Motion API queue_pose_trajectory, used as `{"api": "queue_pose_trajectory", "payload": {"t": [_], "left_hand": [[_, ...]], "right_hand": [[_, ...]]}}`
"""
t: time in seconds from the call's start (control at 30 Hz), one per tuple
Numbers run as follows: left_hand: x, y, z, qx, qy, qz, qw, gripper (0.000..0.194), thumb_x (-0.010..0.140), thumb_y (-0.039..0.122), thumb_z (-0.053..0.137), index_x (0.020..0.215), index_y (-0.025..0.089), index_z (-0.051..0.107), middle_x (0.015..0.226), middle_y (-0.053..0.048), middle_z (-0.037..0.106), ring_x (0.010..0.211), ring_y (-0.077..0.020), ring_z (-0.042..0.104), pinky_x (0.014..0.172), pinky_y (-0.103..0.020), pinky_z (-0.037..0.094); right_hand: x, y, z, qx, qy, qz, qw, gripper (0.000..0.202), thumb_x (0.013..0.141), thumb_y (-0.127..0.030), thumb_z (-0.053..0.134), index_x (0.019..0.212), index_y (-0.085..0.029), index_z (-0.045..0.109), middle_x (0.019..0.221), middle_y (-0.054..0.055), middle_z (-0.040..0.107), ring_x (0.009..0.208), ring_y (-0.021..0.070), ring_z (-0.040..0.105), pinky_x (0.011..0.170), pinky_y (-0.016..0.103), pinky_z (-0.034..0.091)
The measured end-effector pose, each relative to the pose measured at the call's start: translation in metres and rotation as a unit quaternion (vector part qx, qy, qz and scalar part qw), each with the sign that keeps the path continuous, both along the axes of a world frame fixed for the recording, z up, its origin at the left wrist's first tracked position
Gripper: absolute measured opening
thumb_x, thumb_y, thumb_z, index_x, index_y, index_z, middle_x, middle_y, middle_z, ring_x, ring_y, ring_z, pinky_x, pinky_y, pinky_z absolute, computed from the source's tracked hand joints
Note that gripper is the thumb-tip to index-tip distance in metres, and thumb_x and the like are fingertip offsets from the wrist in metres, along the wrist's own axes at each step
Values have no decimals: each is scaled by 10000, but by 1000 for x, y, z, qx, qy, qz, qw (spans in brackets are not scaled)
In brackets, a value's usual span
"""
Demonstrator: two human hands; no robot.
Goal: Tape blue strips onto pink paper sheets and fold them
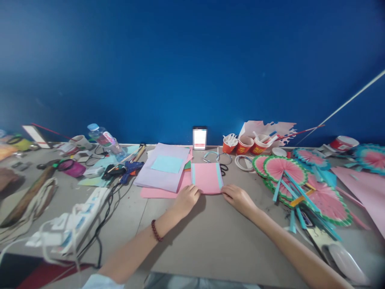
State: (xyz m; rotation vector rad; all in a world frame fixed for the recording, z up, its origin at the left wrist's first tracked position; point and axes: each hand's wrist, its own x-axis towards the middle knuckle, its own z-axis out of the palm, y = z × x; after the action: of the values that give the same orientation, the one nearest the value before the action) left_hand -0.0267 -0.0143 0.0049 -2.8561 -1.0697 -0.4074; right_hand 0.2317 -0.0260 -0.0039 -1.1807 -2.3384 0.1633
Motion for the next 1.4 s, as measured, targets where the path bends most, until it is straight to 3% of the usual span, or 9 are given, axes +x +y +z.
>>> {"api": "queue_pose_trajectory", "payload": {"t": [0.2,0.37,0.53,0.87,1.4], "left_hand": [[-2,14,8,-155,-85,45,983,250,904,110,456,995,194,673,887,-58,631,869,-188,588,745,-293,467],[-7,36,15,-283,-157,49,945,170,863,208,561,868,212,731,880,-53,682,850,-184,630,757,-274,476],[-11,45,12,-361,-236,68,900,193,798,293,652,961,214,718,973,-54,716,878,-204,653,783,-287,502],[-11,47,2,-403,-303,94,858,134,782,271,653,866,184,709,903,-54,726,816,-189,670,751,-276,517],[-5,48,0,-361,-285,113,881,104,771,180,603,786,165,706,858,-55,724,791,-184,662,742,-293,517]], "right_hand": [[0,9,7,-128,59,-41,989,203,849,-180,478,885,-212,675,896,55,716,847,191,654,765,291,490],[0,17,20,-224,112,-90,964,171,812,-274,536,817,-209,694,813,37,721,752,183,641,703,266,461],[1,26,28,-300,126,-109,939,180,777,-306,553,770,-211,706,769,2,720,726,173,626,696,255,429],[-1,35,20,-323,96,-140,931,203,711,-293,538,749,-192,711,717,16,695,692,169,600,657,249,415],[-2,32,13,-293,127,-145,936,202,701,-293,545,695,-180,712,660,18,691,629,161,589,600,247,422]]}}
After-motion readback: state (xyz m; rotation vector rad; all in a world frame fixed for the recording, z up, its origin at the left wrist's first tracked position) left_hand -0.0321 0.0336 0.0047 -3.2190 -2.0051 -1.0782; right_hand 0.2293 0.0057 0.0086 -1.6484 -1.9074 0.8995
